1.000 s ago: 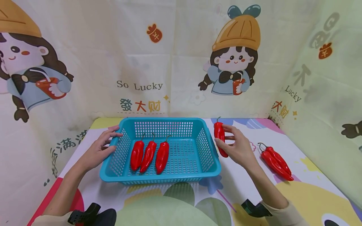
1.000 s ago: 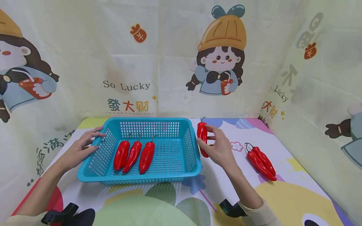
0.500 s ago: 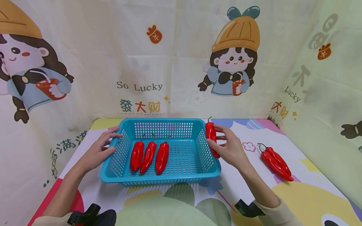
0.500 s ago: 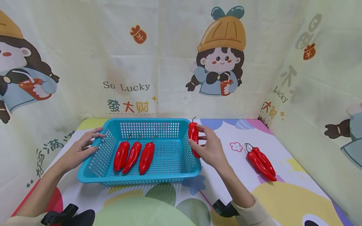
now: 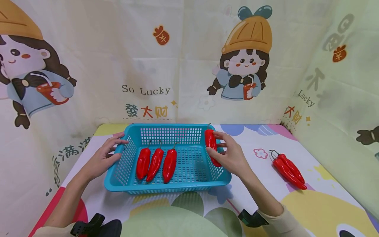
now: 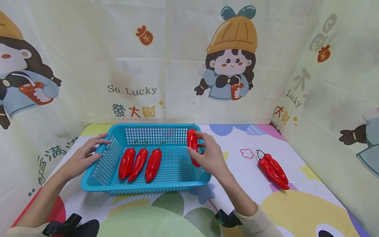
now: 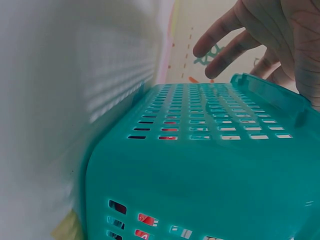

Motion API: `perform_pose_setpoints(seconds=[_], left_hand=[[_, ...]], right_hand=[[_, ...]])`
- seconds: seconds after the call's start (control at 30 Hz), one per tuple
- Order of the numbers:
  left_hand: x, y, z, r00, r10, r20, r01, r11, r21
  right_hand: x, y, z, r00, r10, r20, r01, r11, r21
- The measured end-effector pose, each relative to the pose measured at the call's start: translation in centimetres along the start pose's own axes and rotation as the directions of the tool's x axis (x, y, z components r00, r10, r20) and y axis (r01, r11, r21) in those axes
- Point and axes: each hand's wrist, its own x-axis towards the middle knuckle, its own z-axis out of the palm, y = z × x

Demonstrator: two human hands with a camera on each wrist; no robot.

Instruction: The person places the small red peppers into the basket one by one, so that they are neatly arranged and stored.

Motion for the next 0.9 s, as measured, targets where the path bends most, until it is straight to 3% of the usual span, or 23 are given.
perform_pose_setpoints(seconds=[0.5,0.9], left_hand=[[0.2,0.2,0.0,1.0,-0.009,0.011,0.009,1.0,0.0],[0.0,0.0,-0.2,1.0,-0.017,0.014,0.018,1.0,-0.007]], right_hand=[[0.3,-1.1,2.2,0.997,-0.062,0.055,0.062,0.998,0.008],[0.5,-2.3,4.0,0.993,-0.055,0.108,0.056,0.998,-0.006]])
